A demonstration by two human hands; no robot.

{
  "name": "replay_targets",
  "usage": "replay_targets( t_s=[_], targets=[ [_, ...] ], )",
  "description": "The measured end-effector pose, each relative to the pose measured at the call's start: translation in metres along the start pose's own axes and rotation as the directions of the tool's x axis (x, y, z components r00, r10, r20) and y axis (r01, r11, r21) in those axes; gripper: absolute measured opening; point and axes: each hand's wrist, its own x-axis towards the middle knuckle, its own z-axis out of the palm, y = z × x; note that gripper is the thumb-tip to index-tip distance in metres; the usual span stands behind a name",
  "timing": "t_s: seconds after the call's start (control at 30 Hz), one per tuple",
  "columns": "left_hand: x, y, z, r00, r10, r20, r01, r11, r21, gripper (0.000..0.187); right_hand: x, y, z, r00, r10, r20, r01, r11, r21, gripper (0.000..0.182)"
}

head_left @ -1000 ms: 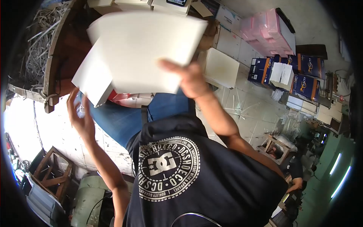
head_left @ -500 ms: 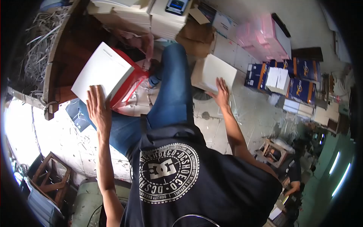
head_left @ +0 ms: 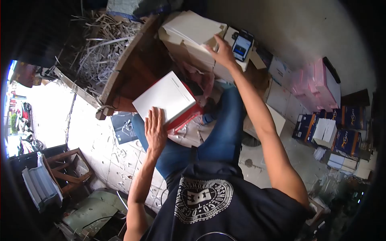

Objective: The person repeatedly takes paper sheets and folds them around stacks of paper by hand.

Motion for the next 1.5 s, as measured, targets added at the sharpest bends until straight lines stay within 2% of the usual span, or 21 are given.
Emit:
replay_targets(
  t_s=[0.13, 0.23, 0.3, 0.33, 0.37, 0.43, 0.47, 0.5, 0.6, 0.63, 0.73, 0.77, 0.83, 0.9, 1.0, 1.07, 1.13, 1.17, 1.27, 1.37, 1.5],
  targets=[
    [0.000, 0.000, -0.003, 1.000, -0.015, -0.001, 0.015, 1.000, -0.008, 0.081, 0.058, -0.010, 0.048, 0.858, 0.325, 0.398, -0.197, 0.923, -0.331, 0.076],
    [-0.001, -0.002, -0.003, 1.000, -0.013, -0.001, 0.013, 1.000, -0.003, 0.079, 0.078, -0.021, 0.033, 0.769, 0.319, 0.554, -0.219, 0.946, -0.240, 0.068],
    [-0.001, -0.001, -0.009, 1.000, -0.016, 0.001, 0.016, 0.999, -0.045, 0.077, 0.070, 0.007, 0.047, 0.884, 0.275, 0.377, -0.232, 0.960, -0.155, 0.066],
    [-0.002, -0.003, -0.008, 1.000, -0.009, -0.006, 0.009, 0.999, -0.034, 0.077, 0.076, 0.003, 0.041, 0.796, 0.378, 0.474, -0.316, 0.926, -0.208, 0.069],
    [-0.002, -0.006, -0.007, 1.000, 0.002, -0.008, -0.002, 0.999, -0.033, 0.077, 0.068, 0.034, 0.062, 0.909, 0.225, 0.351, -0.204, 0.974, -0.096, 0.060],
    [-0.004, -0.010, -0.006, 1.000, 0.010, 0.019, -0.010, 0.999, -0.033, 0.078, 0.072, 0.013, 0.047, 0.849, 0.167, 0.500, -0.158, 0.986, -0.060, 0.042],
    [-0.004, -0.013, -0.005, 0.998, 0.011, 0.069, -0.011, 1.000, -0.005, 0.085, 0.067, 0.043, 0.079, 0.948, -0.144, 0.284, 0.216, 0.946, -0.241, 0.034],
    [-0.002, -0.014, -0.012, 0.993, -0.005, 0.119, 0.013, 0.998, -0.064, 0.082, 0.074, 0.051, 0.090, 0.929, -0.176, 0.326, 0.293, 0.888, -0.356, 0.031],
    [0.016, -0.008, -0.040, 0.955, -0.091, 0.283, 0.152, 0.967, -0.203, 0.072, 0.077, -0.013, 0.037, 0.915, -0.035, 0.401, 0.187, 0.919, -0.347, 0.024],
    [0.020, -0.003, -0.043, 0.985, -0.096, 0.142, 0.137, 0.941, -0.310, 0.061, 0.070, -0.011, 0.041, 0.948, -0.041, 0.315, 0.148, 0.935, -0.324, 0.025],
    [0.035, 0.029, -0.067, 0.992, -0.128, -0.011, 0.089, 0.749, -0.656, 0.053, 0.070, -0.001, 0.051, 0.922, 0.133, 0.362, -0.072, 0.982, -0.177, 0.037],
    [0.045, 0.040, -0.065, 0.985, -0.144, -0.100, 0.017, 0.644, -0.765, 0.049, 0.069, 0.013, 0.056, 0.957, -0.008, 0.290, 0.026, 0.998, -0.057, 0.035],
    [0.068, 0.059, -0.060, 0.973, -0.228, -0.038, 0.033, 0.301, -0.953, 0.056, 0.072, -0.023, 0.034, 0.943, 0.008, 0.333, 0.104, 0.942, -0.319, 0.022],
    [0.100, 0.063, -0.055, 0.962, -0.269, 0.049, 0.061, 0.038, -0.997, 0.070, 0.052, -0.064, 0.016, 0.931, -0.333, 0.152, 0.351, 0.929, -0.117, 0.020],
    [0.127, 0.065, -0.054, 0.901, -0.234, 0.365, 0.226, -0.465, -0.856, 0.076, -0.036, -0.180, -0.044, 0.862, -0.414, 0.294, 0.425, 0.905, 0.030, 0.031],
    [0.139, 0.063, -0.019, 0.884, -0.268, 0.383, 0.328, -0.227, -0.917, 0.063, -0.091, -0.209, -0.074, 0.730, -0.401, 0.553, 0.450, 0.891, 0.052, 0.035],
    [0.110, 0.069, -0.036, 0.936, -0.321, 0.141, 0.214, 0.207, -0.955, 0.033, -0.107, -0.231, -0.120, 0.697, -0.418, 0.583, 0.300, 0.908, 0.293, 0.051],
    [0.089, 0.070, -0.048, 0.988, -0.152, -0.040, 0.035, 0.457, -0.889, 0.037, -0.107, -0.240, -0.142, 0.771, -0.532, 0.350, 0.505, 0.846, 0.172, 0.039],
    [0.041, 0.067, -0.068, 0.966, 0.257, 0.000, -0.167, 0.629, -0.759, 0.033, -0.128, -0.233, -0.159, 0.976, -0.213, 0.039, 0.211, 0.977, 0.038, 0.039],
    [0.023, 0.074, -0.110, 0.899, 0.245, 0.363, 0.068, 0.740, -0.669, 0.032, -0.181, -0.140, -0.133, 0.818, 0.217, 0.533, -0.493, 0.743, 0.453, 0.027],
    [0.022, 0.088, -0.058, 0.978, 0.064, -0.199, -0.141, 0.904, -0.403, 0.031, -0.204, -0.170, -0.105, 0.795, 0.381, 0.472, -0.606, 0.470, 0.642, 0.018]
  ],
)
